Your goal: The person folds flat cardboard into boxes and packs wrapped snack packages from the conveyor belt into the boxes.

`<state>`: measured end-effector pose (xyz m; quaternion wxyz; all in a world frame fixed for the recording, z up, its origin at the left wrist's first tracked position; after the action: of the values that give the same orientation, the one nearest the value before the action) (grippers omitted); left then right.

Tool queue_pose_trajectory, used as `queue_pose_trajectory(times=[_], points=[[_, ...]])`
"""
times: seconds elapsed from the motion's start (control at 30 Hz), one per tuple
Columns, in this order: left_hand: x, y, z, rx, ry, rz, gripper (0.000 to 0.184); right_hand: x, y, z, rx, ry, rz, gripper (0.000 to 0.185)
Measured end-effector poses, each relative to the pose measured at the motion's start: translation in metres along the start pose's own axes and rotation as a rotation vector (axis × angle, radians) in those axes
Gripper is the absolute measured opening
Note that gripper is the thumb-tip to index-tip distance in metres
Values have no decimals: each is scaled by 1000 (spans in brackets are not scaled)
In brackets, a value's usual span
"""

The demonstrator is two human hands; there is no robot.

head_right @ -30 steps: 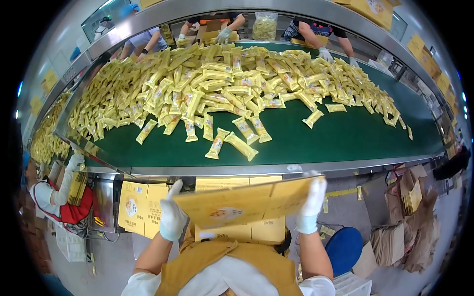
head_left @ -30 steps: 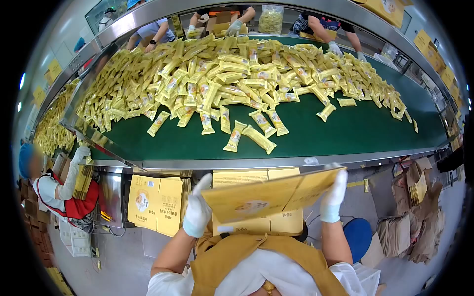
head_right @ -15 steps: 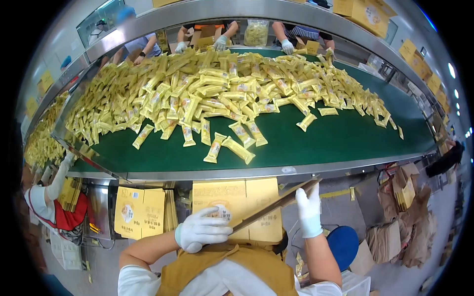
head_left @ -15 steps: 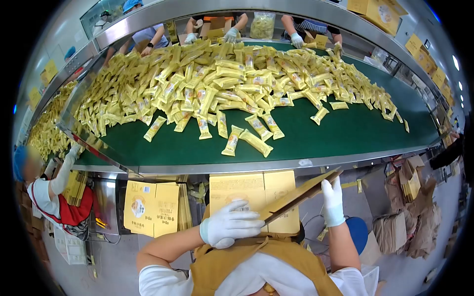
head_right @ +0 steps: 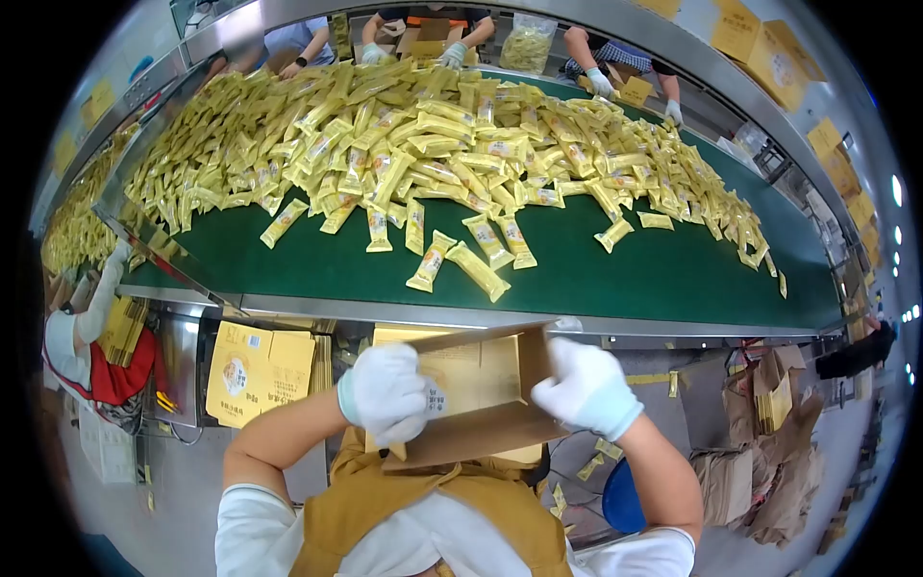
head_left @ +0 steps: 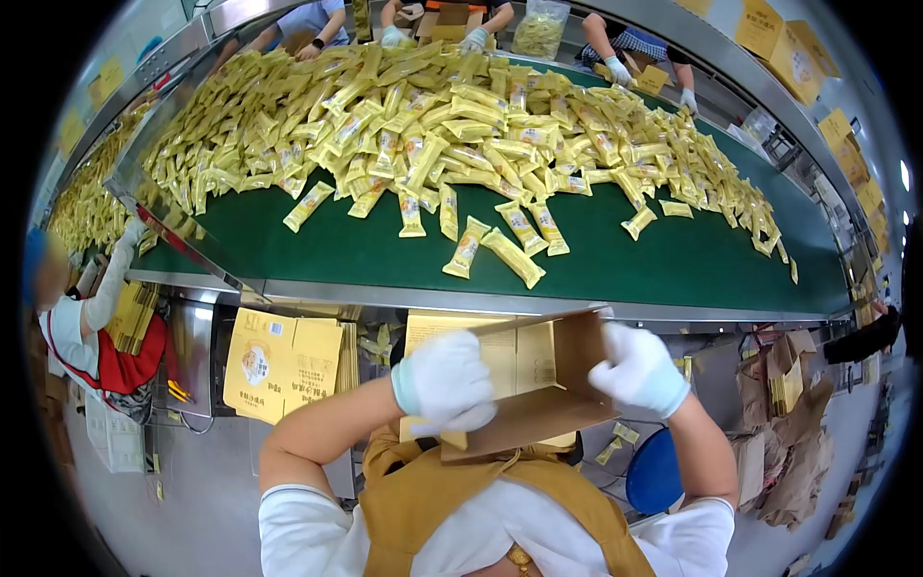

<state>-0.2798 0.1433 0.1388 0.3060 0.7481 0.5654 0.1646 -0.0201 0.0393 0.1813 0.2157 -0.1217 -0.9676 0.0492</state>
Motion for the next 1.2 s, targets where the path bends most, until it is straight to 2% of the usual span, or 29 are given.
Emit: queue_pose_trajectory(times=[0.03, 0.07, 0.17, 0.2, 0.23, 0.3, 0.33, 0.37, 0.43, 0.47, 0.53, 0.57, 0.6, 0.63, 0.7, 0.73, 0.8, 0.9, 0.93, 0.97, 1.03, 1.07, 1.1, 1.17, 1.2], points=[[5, 5, 1, 75, 53, -36, 25, 15, 2, 7, 73, -152, -48, 21], [10, 11, 1, 168, 73, -25, 28, 24, 8, 16, 100, -193, -121, 23], [25, -6, 47, 564, 60, -221, 28, 22, 39, 49, 200, -227, -309, 35], [30, 4, 52, 996, -7, -379, 18, 26, 46, 47, 370, -326, -267, 56], [33, 8, 50, 787, 178, -249, 19, 28, 47, 39, 427, -248, -306, 62], [31, 11, 44, 357, 524, 8, 31, 20, 45, 21, 544, -85, -384, 76], [26, 17, 31, 203, 549, -89, 56, 2, 44, 20, 615, 17, -443, 93], [27, 16, 27, 174, 545, -224, 59, -8, 41, 19, 590, 49, -449, 97], [30, 11, 20, 114, 532, -493, 64, -7, 28, 20, 463, 381, -202, 106], [30, 12, 19, 160, 332, -614, 65, -8, 25, 25, 274, 350, -156, 110], [24, 24, 8, 252, 101, -693, 63, -14, 21, 42, -103, 285, -56, 117], [19, 32, 1, 298, -16, -731, 62, -21, 21, 56, -130, 312, -41, 119], [19, 40, -4, 457, -259, -869, 70, -31, 25, 72, -160, 338, -30, 122], [17, 36, 3, 431, -179, -770, 76, -37, 28, 86, -191, 365, -19, 124], [2, 22, 22, 379, -21, -569, 87, -32, 31, 103, -138, 484, 40, 122], [-6, 21, 30, 561, 2, -621, 105, -30, 32, 106, -100, 578, 53, 122], [-10, 22, 35, 609, 50, -614, 108, -34, 31, 111, -25, 679, 5, 113], [-7, 25, 22, 597, 57, -624, 109, -65, 35, 111, 197, 1297, -149, 97], [-2, 27, 15, 572, 50, -635, 108, -79, 33, 109, 190, 1515, -30, 82], [3, 23, 8, 438, -20, -674, 109, -95, 36, 113, 46, 1635, 160, 67], [15, 11, -7, 179, -152, -740, 110, -128, 30, 127, -225, 1259, 376, 53], [17, 7, -12, 12, -218, -743, 102, -136, 28, 141, -192, 1305, 363, 47], [17, 1, -7, -162, -511, -797, 100, -144, 26, 159, -160, 1351, 348, 41], [17, -18, 23, -526, -1098, -859, 96, -148, 12, 197, -188, 1809, 237, 49], [16, -30, 46, -594, -1126, -798, 88, -127, 7, 184, -194, 1855, 295, 55]])
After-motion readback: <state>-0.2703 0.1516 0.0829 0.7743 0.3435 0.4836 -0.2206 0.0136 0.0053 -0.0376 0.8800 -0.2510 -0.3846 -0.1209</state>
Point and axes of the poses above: each hand's wrist, its own y-axis towards the middle knuckle, its own z-axis out of the palm, x = y × z, the point moved 2 cm from there along y, towards the middle knuckle, and after that the axes turned 9 degrees about z, right-handed, at the moved point
